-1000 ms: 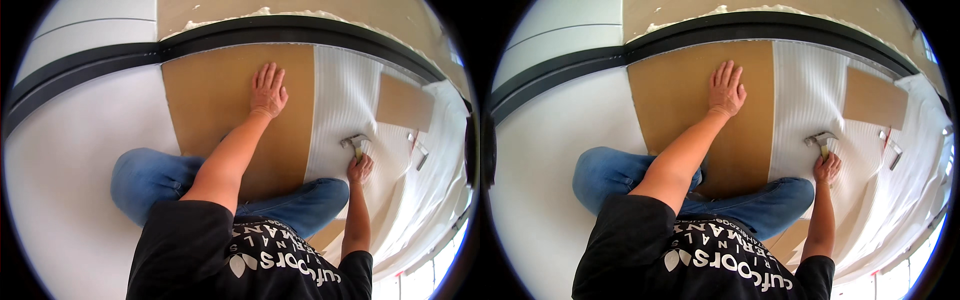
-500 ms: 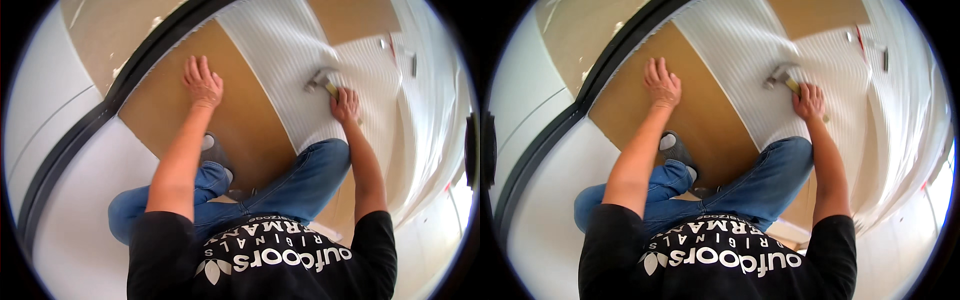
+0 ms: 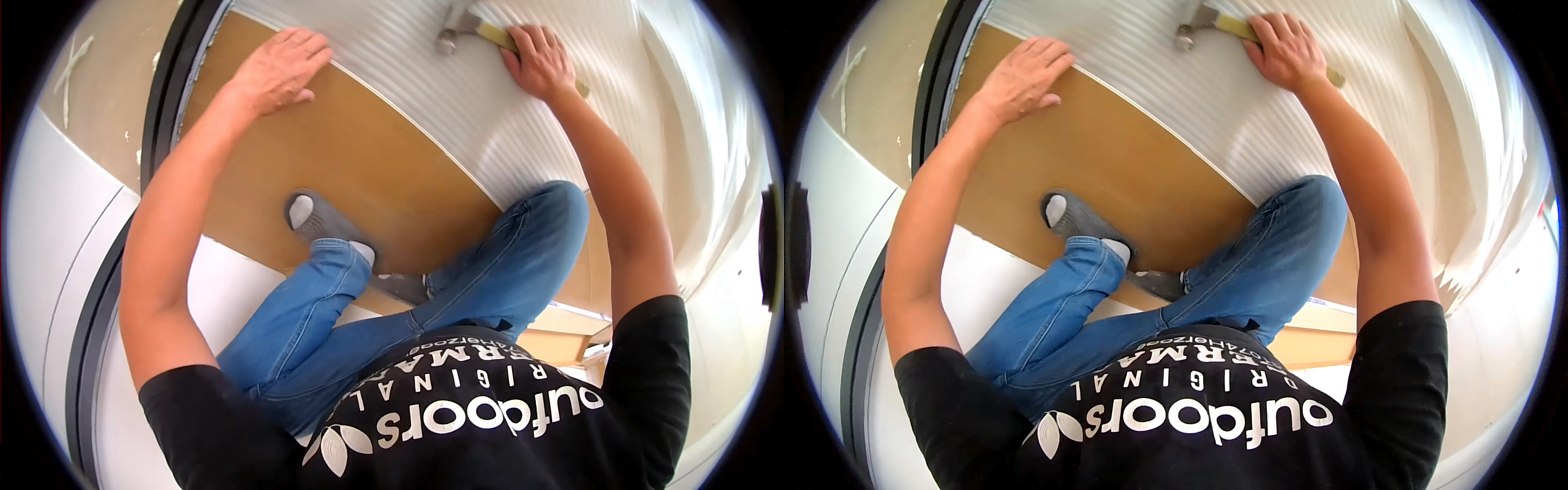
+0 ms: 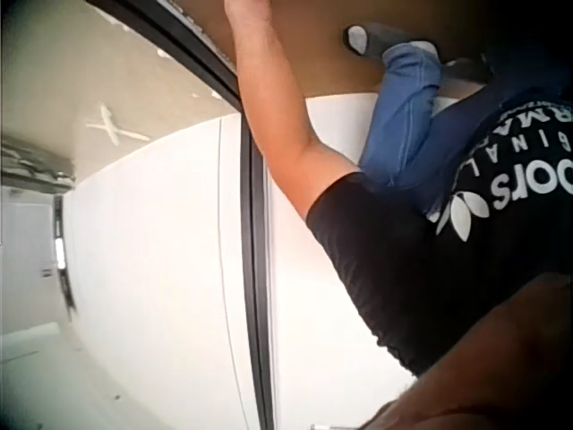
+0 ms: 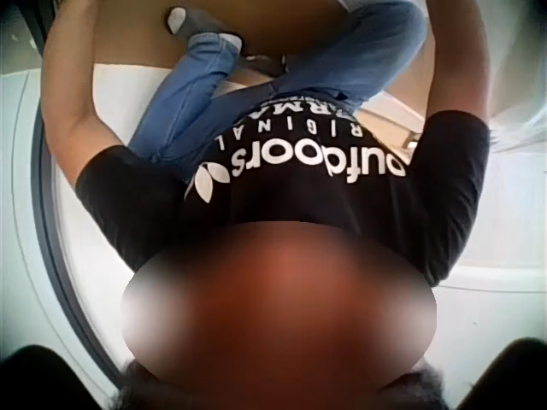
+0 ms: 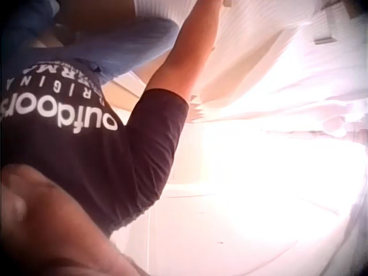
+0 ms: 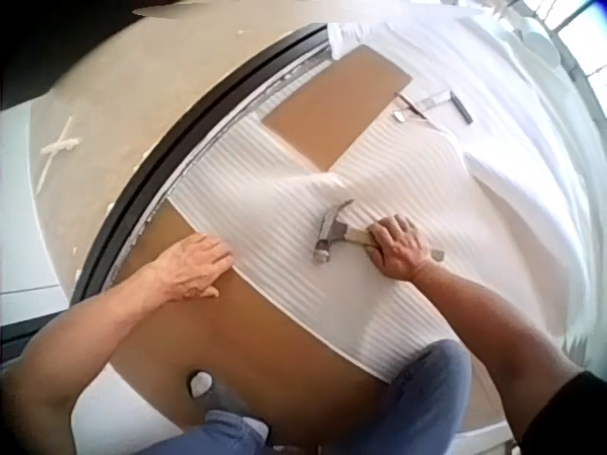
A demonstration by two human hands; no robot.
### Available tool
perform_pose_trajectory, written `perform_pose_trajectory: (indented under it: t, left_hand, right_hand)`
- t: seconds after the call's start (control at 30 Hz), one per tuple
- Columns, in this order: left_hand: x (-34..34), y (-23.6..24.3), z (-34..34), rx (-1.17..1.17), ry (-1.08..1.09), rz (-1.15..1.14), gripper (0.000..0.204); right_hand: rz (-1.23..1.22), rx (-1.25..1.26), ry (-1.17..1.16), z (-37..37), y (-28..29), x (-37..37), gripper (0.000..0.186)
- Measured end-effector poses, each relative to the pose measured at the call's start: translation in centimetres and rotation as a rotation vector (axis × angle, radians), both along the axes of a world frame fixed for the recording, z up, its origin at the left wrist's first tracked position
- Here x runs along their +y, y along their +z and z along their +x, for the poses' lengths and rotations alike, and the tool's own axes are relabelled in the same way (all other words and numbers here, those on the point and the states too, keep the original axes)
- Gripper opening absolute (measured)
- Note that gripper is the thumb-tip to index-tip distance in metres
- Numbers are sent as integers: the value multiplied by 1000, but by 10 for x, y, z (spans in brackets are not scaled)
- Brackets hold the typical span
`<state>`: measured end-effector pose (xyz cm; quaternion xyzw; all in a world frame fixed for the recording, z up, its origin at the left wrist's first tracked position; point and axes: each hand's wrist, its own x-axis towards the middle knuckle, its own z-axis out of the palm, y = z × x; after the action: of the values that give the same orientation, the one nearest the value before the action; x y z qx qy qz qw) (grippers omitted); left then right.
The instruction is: The person installs flooring planks by hand and using a hammer, tapping them into place against the wall and each other while kneeling on the floor.
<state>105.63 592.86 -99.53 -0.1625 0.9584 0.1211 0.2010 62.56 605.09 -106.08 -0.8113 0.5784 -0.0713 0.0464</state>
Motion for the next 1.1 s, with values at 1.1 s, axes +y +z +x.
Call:
perform_pose_trajectory:
  t: [1.1]
  left_hand:
    - [-5, 13, -56, -347, -114, 50, 76]
  right_hand:
    - [656, -645, -782, 140, 62, 152, 52]
